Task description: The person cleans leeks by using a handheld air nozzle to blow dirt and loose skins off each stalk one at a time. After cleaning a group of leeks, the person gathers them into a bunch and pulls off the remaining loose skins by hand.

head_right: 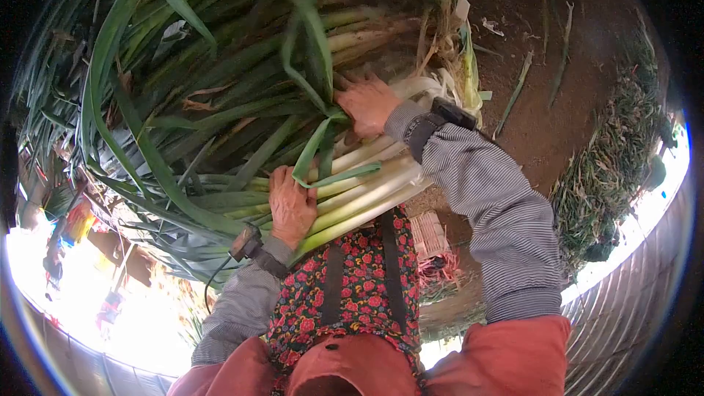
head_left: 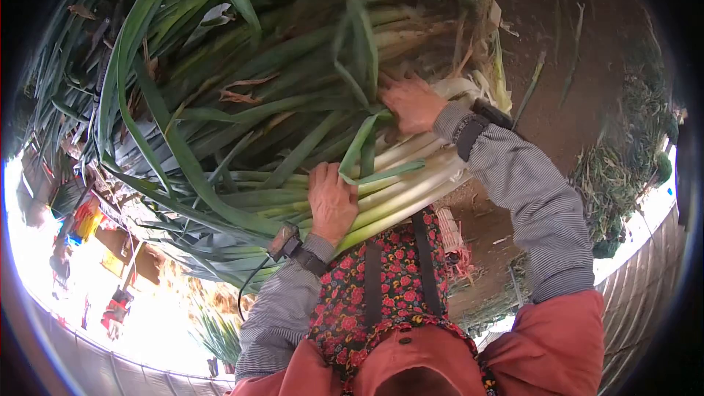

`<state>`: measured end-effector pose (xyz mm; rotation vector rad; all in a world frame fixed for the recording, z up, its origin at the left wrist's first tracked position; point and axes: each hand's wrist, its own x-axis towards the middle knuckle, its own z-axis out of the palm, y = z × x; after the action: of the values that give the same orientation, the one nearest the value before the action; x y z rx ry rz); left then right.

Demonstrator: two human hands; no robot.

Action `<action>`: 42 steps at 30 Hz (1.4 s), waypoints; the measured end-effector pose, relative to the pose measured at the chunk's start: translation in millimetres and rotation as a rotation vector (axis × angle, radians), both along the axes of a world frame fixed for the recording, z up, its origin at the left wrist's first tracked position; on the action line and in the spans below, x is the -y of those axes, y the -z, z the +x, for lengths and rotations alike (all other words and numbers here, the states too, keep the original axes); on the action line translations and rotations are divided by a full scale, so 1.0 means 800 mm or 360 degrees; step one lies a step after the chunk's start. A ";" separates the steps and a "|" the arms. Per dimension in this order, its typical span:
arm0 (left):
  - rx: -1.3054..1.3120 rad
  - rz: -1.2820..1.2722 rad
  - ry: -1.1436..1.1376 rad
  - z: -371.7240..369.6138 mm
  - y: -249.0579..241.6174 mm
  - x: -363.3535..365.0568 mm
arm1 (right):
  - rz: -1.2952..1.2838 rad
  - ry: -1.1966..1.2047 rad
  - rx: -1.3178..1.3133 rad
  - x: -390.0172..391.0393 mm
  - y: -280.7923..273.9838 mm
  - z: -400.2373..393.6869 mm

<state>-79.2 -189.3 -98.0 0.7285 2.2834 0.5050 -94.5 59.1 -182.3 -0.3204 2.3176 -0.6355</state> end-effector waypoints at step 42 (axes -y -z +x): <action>-0.0690 -0.0091 -0.0345 -0.083 0.001 -0.010 | -0.0499 0.0966 -0.0454 -0.037 -0.102 0.045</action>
<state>-145.9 -181.6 -98.7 0.6091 2.7905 0.4067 -58.5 88.8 -100.5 0.1823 2.5926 -1.3305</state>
